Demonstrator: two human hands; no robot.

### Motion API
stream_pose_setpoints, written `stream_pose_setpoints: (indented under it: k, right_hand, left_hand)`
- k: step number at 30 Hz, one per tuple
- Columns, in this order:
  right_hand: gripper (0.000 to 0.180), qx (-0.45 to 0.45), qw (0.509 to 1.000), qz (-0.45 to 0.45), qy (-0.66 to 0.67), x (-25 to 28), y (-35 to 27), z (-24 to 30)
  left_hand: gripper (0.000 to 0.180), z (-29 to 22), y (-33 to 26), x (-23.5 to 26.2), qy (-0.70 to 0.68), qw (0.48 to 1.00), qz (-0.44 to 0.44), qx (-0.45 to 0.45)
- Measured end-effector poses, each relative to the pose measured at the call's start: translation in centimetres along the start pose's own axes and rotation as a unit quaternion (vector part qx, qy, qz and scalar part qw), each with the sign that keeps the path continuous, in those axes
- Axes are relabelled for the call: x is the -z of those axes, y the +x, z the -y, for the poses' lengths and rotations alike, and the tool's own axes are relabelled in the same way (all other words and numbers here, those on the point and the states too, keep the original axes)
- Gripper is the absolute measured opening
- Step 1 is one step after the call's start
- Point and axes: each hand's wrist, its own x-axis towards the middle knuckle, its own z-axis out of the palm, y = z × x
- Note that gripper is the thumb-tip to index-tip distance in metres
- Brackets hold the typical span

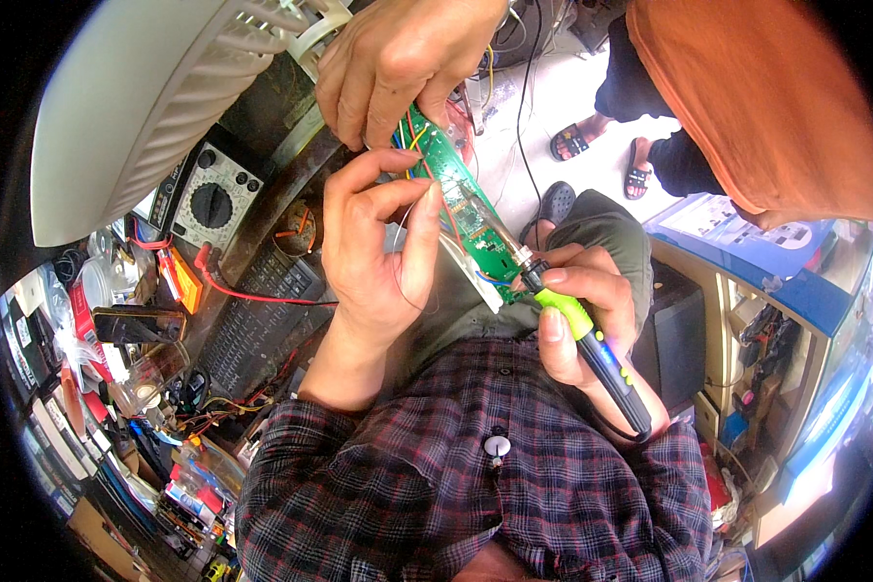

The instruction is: The person holds a green circuit board in the left hand and uses a soldering iron in the right hand to apply solder to multiple points on the board. The person repeatedly heats solder joints and feeds solder wire to create connections. The board is rotated slightly between joints, and the person continues soldering across different areas of the board throughout the clip.

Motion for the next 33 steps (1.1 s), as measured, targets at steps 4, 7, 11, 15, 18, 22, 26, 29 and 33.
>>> stream_pose_setpoints:
  k: [4, 7, 11, 15, 18, 22, 26, 29, 33]
  right_hand:
    - [0.031, 0.000, 1.000, 0.004, -0.006, 0.1, 0.0, 0.0]
    - [0.031, -0.001, 1.000, 0.015, -0.006, 0.3, 0.0, 0.6]
    - [0.030, -0.007, 0.999, 0.030, 0.019, 0.3, -0.3, 1.2]
    - [0.030, -0.006, 0.999, 0.035, 0.017, 0.5, -0.3, 1.1]
    - [0.030, 0.003, 1.000, 0.008, 0.027, 0.8, -0.5, 1.0]
    - [0.036, 0.020, 0.999, -0.005, 0.041, 1.5, -0.8, 1.2]
    - [0.043, 0.036, 0.999, -0.017, 0.015, 2.3, -0.9, 1.7]
    - [0.044, 0.035, 0.999, -0.015, -0.017, 2.7, -0.6, 3.4]
    - [0.043, 0.056, 0.997, -0.038, -0.031, 2.4, -0.7, 4.8]
  left_hand:
    - [0.014, -0.1, 0.0, 0.0, 0.004, 1.000, 0.002, 0.000]
    - [0.013, -0.1, 0.0, 0.1, 0.002, 1.000, 0.000, 0.000]
    - [0.013, 0.3, -0.2, 0.0, -0.007, 1.000, -0.005, -0.003]
    - [0.013, 0.1, -0.2, 0.0, -0.014, 1.000, -0.004, 0.001]
    - [0.013, 0.2, -0.2, 0.1, -0.017, 1.000, -0.006, -0.002]
    - [0.013, 0.2, -0.3, 0.4, -0.004, 1.000, -0.012, -0.012]
    - [0.017, 0.2, -0.8, 0.8, -0.015, 0.998, -0.067, 0.004]
    - [0.019, 0.0, -1.6, 1.1, -0.073, 0.992, -0.104, 0.016]
    - [0.015, 0.2, -2.8, 2.0, -0.046, 0.997, -0.054, -0.018]
